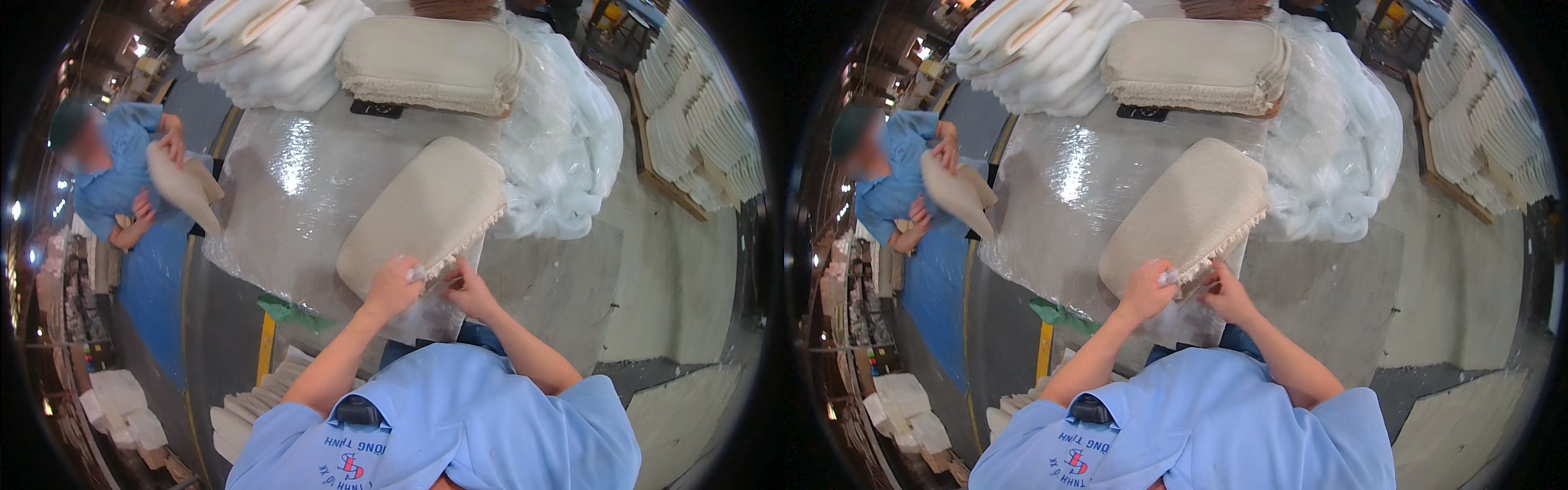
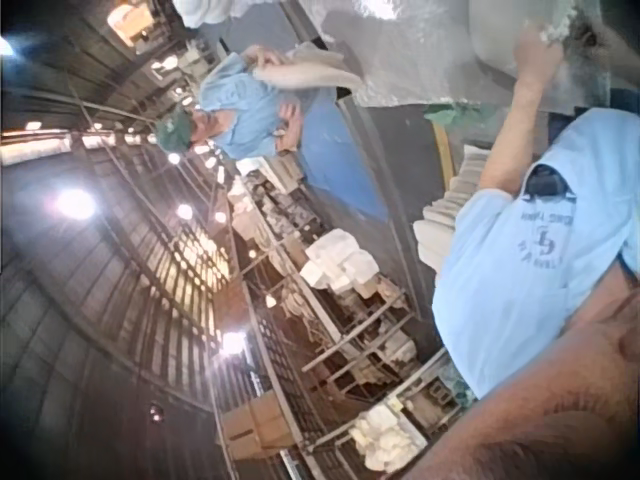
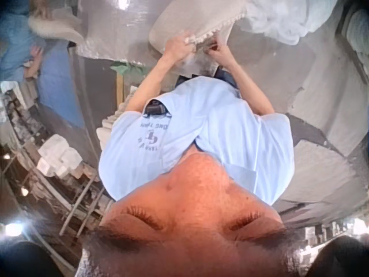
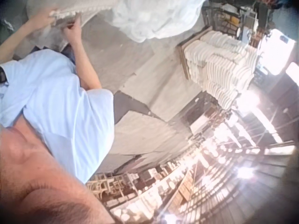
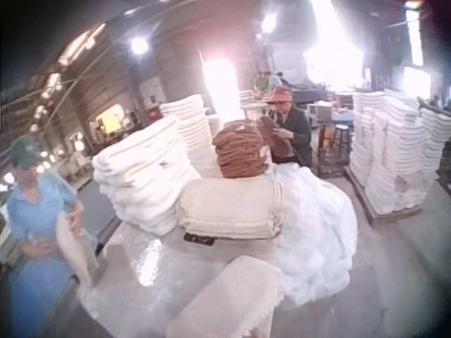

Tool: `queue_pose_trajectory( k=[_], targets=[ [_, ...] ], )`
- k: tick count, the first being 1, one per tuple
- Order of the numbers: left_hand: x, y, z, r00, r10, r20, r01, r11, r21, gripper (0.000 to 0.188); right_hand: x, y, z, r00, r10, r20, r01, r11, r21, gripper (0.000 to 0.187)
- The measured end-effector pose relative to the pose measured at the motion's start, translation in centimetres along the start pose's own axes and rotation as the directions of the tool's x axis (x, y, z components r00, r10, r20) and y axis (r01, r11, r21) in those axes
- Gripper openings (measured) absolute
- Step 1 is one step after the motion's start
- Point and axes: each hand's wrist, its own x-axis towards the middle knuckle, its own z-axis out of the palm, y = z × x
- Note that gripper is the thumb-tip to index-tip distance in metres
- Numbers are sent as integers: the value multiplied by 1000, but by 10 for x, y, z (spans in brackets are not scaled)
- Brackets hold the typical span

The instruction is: The person repeatedly picks up beige rectangular cloths from a table, folds them in half, and places them into a growing stack. The person also uses a small white object to rub the surface of the cloths before folding. The task continues with multiple cloths in a repetitive sequence.

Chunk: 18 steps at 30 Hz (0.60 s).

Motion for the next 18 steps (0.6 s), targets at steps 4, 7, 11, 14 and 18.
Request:
queue_pose_trajectory(
  k=[4,7,11,14,18],
  targets=[
    [13,3,-20,953,-211,217,259,940,-223,23,22,6,28,999,-3,50,-2,996,92,36],
    [23,-13,-34,919,-371,131,389,906,-169,28,29,15,12,986,130,101,-162,875,455,27],
    [14,-42,-26,969,-232,89,198,939,282,30,21,24,-18,991,125,49,-132,831,541,30],
    [11,-40,-17,984,-160,71,131,942,310,34,5,13,-9,987,-33,158,-32,919,393,37],
    [17,-20,-17,987,-120,111,77,941,331,39,16,-2,17,987,-1,160,-71,895,441,18]
  ],
)
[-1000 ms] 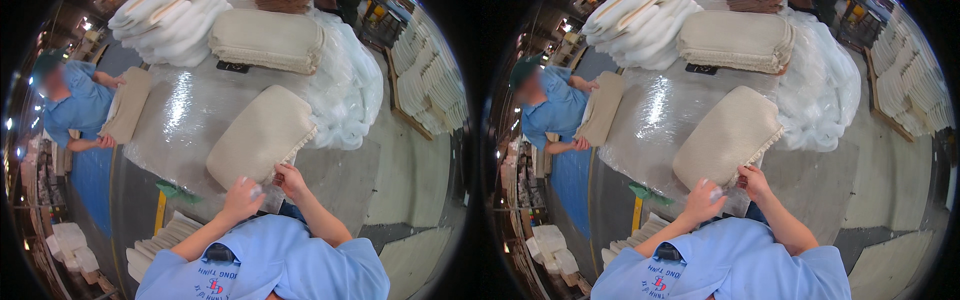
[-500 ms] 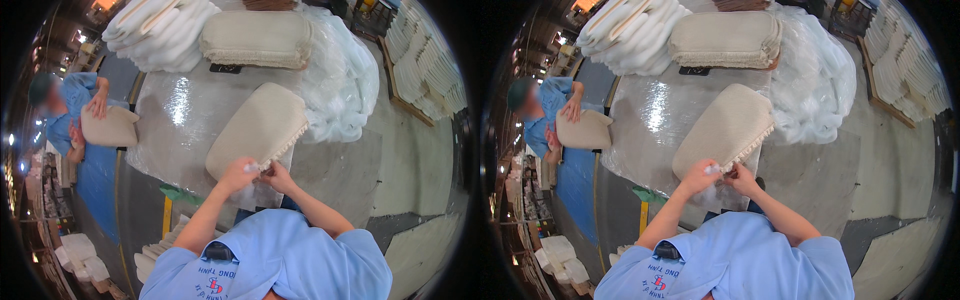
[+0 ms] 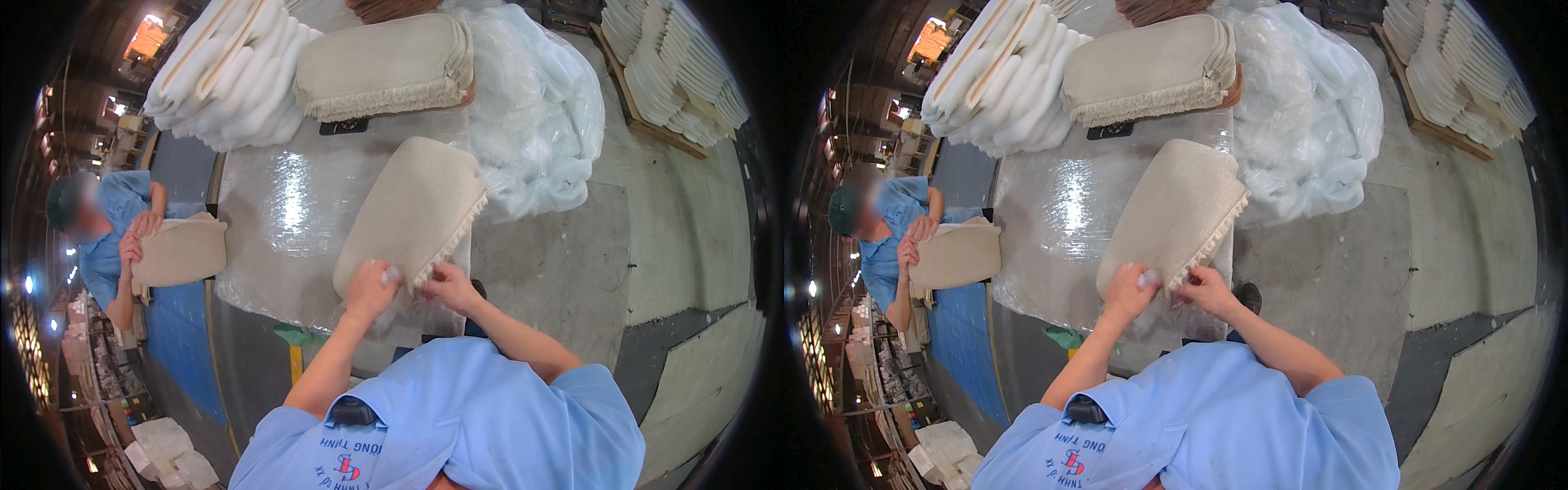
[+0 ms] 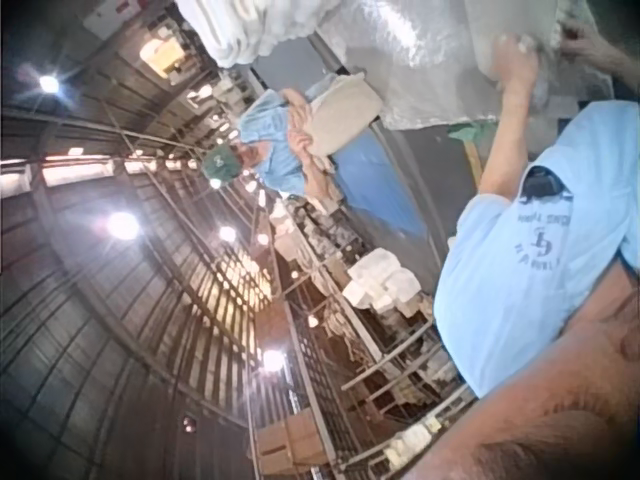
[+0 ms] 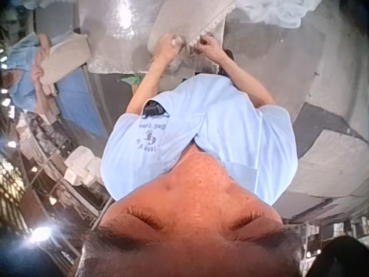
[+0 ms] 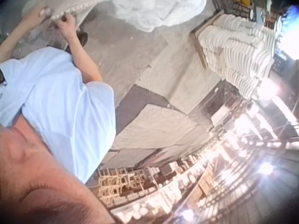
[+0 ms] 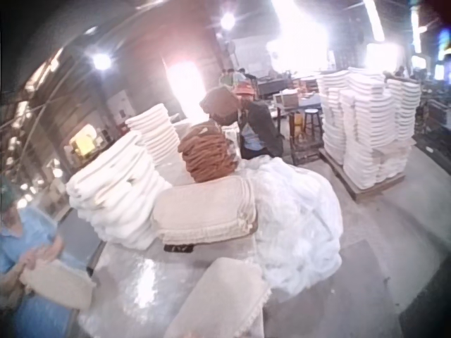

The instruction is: The person repeatedly picks up beige rectangular cloths from a table, folds them in half, and places them into a growing stack. The person also uses a small white object to rub the surface of the cloths before folding. The task continues with multiple cloths in a repetitive sequence.

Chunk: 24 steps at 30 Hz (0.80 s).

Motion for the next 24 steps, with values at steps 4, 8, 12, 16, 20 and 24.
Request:
queue_pose_trajectory(
  k=[4,8,12,16,20,24],
  targets=[
    [-1,-4,-2,1000,15,8,-15,1000,-18,41,-8,0,-30,993,4,-117,23,973,230,12],
    [-2,-11,3,999,-20,31,23,995,-95,45,-49,-10,-93,945,-20,-325,199,826,527,6],
    [-9,20,-3,989,149,-14,-147,950,-276,47,-84,-34,-134,950,-77,-302,215,865,454,5],
    [-31,95,-2,917,396,49,-324,810,-490,45,-82,-31,-66,992,123,-2,-118,952,283,9],
    [-34,74,5,919,216,330,-56,900,-433,34,-75,-47,-31,980,135,148,-184,897,402,27],
    [-64,34,4,937,209,281,-112,939,-325,26,-49,-33,-45,939,339,-50,-302,887,350,35]
  ],
)
